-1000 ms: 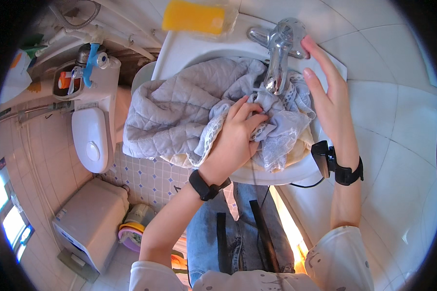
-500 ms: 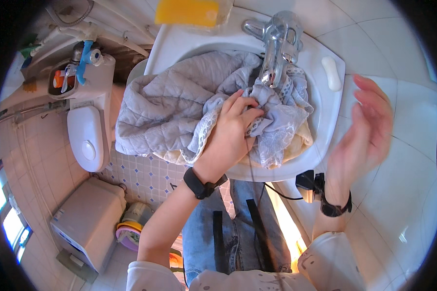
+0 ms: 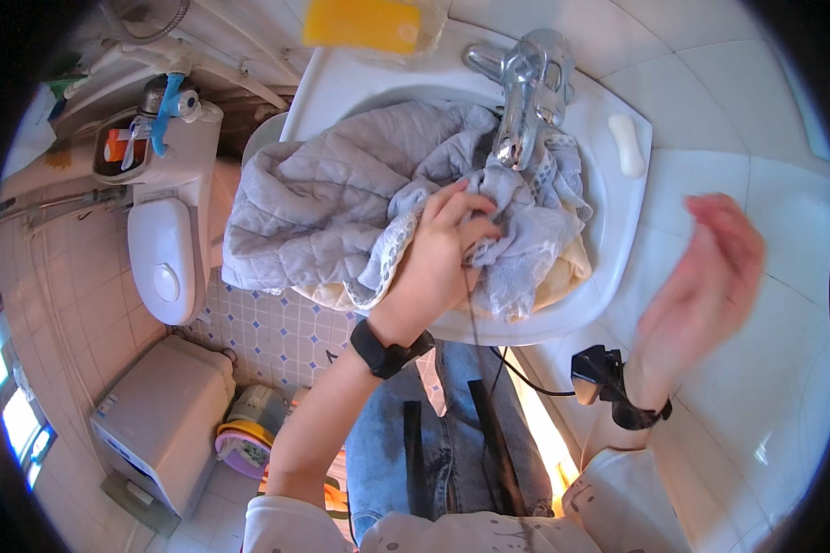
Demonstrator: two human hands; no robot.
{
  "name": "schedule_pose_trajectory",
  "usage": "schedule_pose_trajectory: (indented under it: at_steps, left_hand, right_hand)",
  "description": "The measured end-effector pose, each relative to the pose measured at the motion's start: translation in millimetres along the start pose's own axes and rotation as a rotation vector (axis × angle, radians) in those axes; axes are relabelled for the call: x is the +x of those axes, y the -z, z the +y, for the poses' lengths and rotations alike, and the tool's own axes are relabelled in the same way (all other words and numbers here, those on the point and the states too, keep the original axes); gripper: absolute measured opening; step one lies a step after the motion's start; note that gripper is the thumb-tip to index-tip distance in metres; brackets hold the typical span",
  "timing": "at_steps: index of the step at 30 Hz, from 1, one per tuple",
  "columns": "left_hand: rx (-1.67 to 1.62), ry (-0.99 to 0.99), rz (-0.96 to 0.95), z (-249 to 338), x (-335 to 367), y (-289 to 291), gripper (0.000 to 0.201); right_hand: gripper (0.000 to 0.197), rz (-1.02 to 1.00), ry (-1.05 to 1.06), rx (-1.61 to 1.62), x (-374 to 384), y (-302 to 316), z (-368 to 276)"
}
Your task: The person washes a grey cloth in a bathroom sink by scrubbing it with a bar of soap, rinsing it under the faucet, and wringing it out.
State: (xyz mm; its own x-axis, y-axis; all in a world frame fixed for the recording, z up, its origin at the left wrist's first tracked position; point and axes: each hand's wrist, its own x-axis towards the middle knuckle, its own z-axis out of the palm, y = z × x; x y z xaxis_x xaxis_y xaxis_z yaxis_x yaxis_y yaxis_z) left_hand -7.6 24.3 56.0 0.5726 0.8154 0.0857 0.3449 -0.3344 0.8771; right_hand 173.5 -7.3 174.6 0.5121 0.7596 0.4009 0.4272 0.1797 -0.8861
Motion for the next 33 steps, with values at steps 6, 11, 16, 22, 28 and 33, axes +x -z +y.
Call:
schedule_pose_trajectory:
  at_steps: [6,11,16,22,28,33]
  left_hand:
    - [-0.152,-0.125,-0.035,23.4,-33.0,0.6,0.023]
    - [-0.314,-0.093,-0.255,42.4,-43.5,2.6,0.037]
    - [-0.339,0.21,0.251,23.2,-33.9,-25.1,0.073]
    - [-0.295,0.1,0.079,17.7,-18.4,-35.7,0.076]
    - [-0.335,0.103,-0.028,3.7,-18.6,-35.8,0.081]
    - [-0.026,0.019,-0.109,13.3,-15.7,-18.6,0.08]
  right_hand:
    - [0.039,-0.372,-0.697,-0.032,-45.4,0.0,72.9]
    - [0.039,-0.407,-0.784,0.08,-59.7,-8.4,101.4]
    - [0.023,-0.482,-0.82,0.061,-63.8,-16.9,84.2]
    - [0.019,-0.571,-0.633,0.034,-78.2,-25.8,93.1]
    - [0.027,-0.677,-0.486,-0.066,-88.6,-22.1,106.3]
    - [0.036,-0.984,-0.441,-0.597,-48.1,-20.0,73.2]
